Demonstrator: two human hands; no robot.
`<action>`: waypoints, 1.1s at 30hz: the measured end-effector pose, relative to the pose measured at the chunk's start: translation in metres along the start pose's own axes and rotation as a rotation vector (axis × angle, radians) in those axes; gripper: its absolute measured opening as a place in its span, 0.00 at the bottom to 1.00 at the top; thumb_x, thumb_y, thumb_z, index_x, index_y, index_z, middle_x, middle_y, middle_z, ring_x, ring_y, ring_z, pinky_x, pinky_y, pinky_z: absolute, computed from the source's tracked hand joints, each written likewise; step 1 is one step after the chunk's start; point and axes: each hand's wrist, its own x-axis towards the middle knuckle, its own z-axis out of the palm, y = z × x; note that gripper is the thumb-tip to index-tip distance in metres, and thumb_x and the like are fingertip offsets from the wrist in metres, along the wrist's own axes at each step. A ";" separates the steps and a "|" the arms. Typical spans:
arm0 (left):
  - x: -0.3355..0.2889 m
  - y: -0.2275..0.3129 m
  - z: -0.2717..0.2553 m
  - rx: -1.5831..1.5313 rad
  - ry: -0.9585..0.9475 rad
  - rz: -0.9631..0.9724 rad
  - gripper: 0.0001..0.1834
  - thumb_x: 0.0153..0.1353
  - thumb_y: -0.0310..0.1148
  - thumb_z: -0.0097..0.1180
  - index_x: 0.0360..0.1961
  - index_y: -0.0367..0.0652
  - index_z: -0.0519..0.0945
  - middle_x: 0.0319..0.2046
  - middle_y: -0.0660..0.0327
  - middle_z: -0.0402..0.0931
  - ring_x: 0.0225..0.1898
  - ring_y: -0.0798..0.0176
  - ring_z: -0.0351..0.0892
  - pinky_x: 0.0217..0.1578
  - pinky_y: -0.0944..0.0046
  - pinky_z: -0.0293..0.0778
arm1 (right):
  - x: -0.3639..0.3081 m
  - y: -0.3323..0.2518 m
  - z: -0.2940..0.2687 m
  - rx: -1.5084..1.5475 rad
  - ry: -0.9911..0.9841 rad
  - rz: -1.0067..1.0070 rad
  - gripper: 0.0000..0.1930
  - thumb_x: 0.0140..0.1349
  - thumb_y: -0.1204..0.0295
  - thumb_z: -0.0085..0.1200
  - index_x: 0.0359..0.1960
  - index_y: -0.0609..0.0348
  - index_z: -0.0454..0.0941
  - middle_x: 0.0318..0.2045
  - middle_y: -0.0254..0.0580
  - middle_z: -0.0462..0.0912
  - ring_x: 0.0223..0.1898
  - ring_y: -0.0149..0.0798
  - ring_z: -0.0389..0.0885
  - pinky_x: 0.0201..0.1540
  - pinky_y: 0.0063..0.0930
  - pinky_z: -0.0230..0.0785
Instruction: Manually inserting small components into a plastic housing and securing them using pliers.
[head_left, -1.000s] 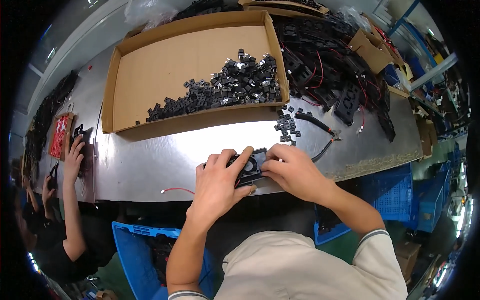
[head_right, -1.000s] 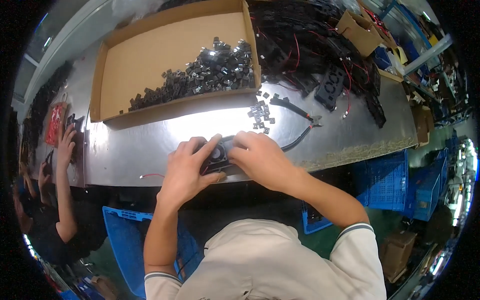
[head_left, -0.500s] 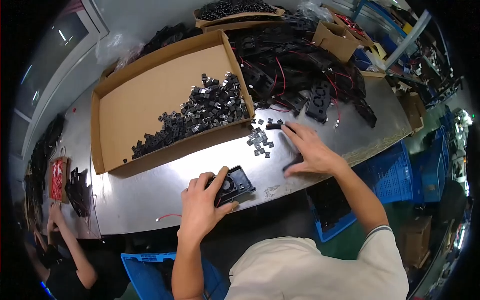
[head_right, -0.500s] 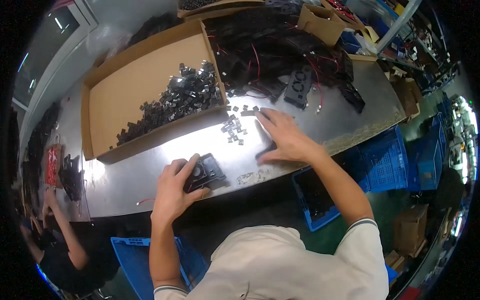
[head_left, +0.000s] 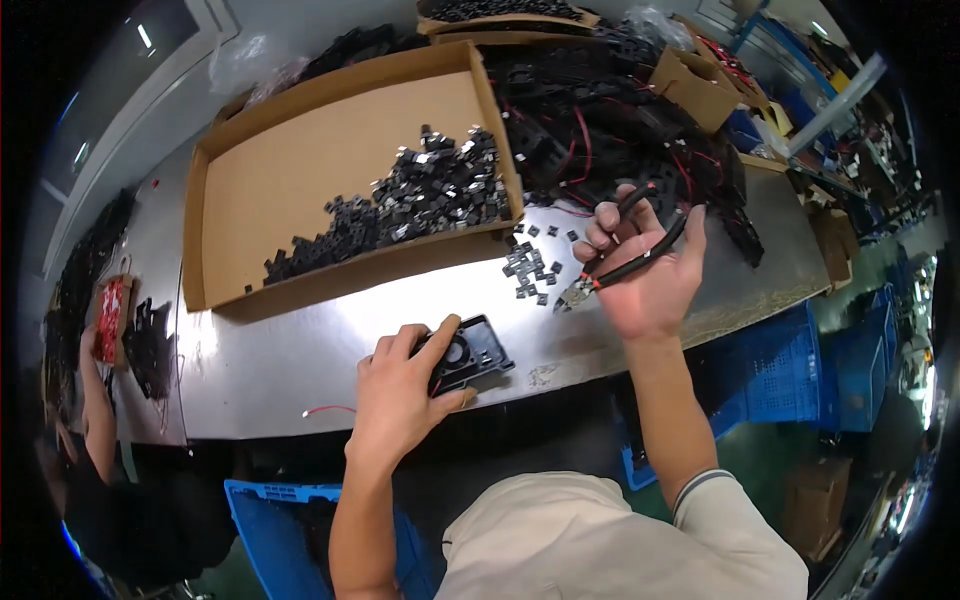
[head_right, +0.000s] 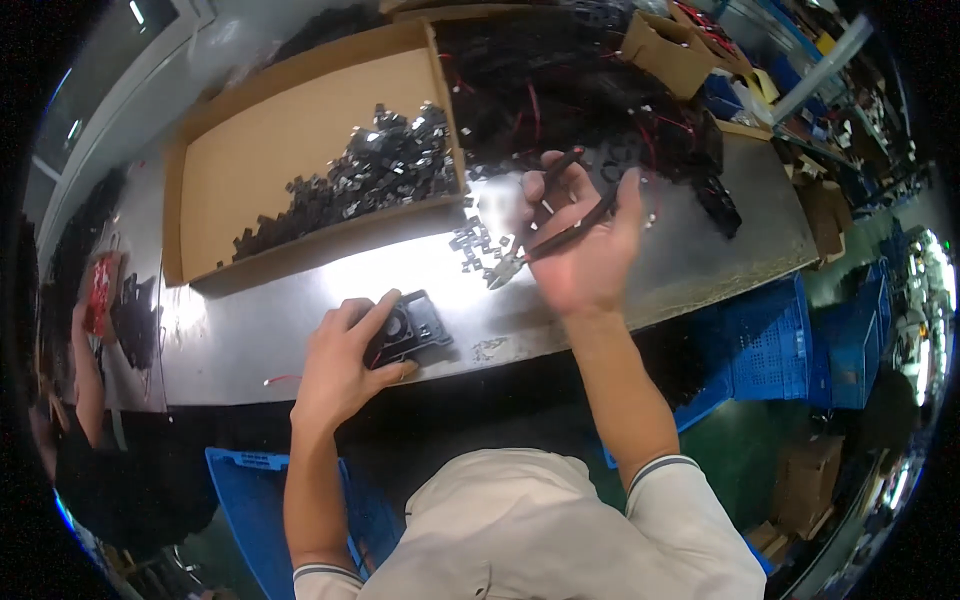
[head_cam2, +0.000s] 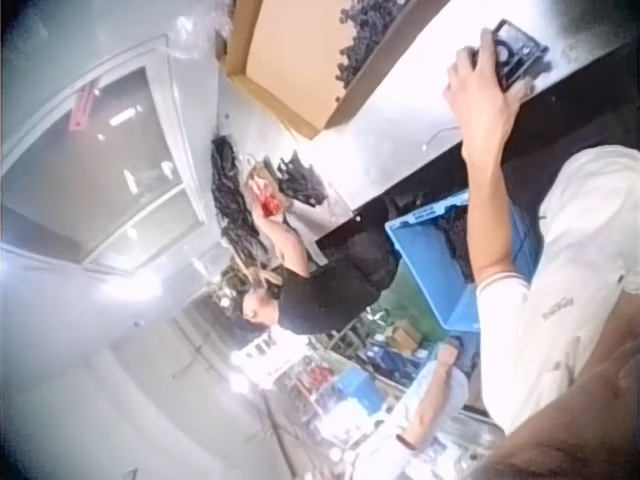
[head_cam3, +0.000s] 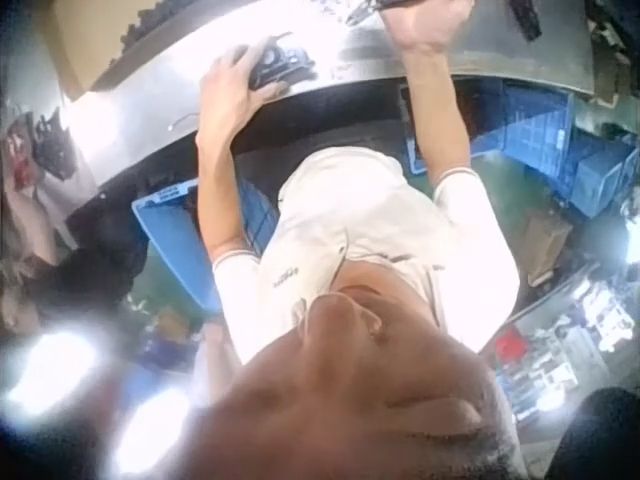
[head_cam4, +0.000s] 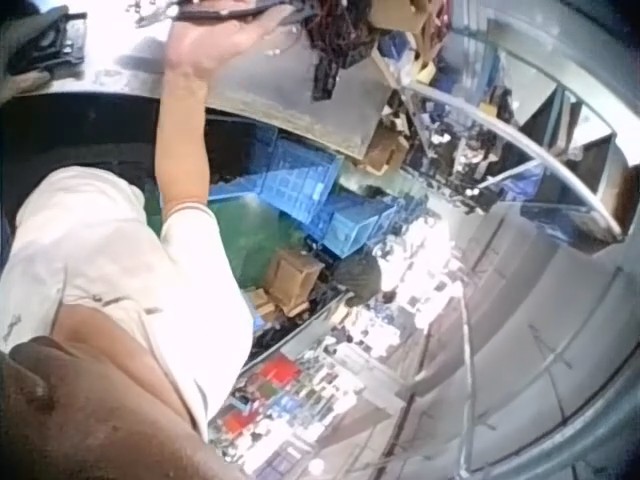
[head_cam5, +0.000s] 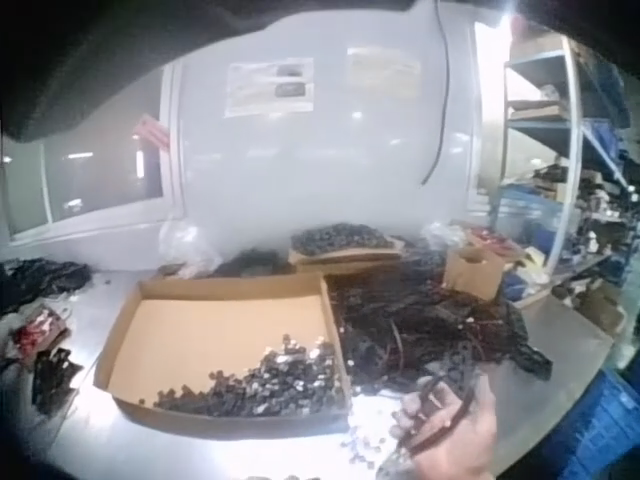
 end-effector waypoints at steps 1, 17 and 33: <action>0.001 0.002 0.000 0.034 0.000 0.001 0.41 0.46 0.38 0.73 0.65 0.53 0.72 0.49 0.55 0.74 0.50 0.49 0.72 0.52 0.52 0.70 | 0.001 0.010 0.011 0.008 -0.001 0.018 0.38 0.64 0.34 0.35 0.50 0.59 0.73 0.37 0.42 0.74 0.38 0.41 0.69 0.45 0.35 0.62; -0.001 0.001 0.003 0.039 -0.014 0.008 0.44 0.46 0.41 0.73 0.67 0.58 0.69 0.53 0.58 0.71 0.54 0.50 0.71 0.51 0.46 0.68 | -0.032 0.077 0.029 -0.648 -0.344 -0.008 0.43 0.63 0.29 0.32 0.35 0.67 0.73 0.23 0.47 0.72 0.20 0.36 0.70 0.22 0.28 0.64; -0.001 0.006 0.003 0.089 -0.002 -0.017 0.44 0.45 0.39 0.73 0.66 0.56 0.70 0.50 0.56 0.72 0.51 0.48 0.72 0.51 0.49 0.69 | -0.038 0.074 0.034 -0.627 -0.311 -0.005 0.44 0.61 0.31 0.34 0.47 0.68 0.71 0.33 0.48 0.75 0.31 0.38 0.74 0.32 0.29 0.67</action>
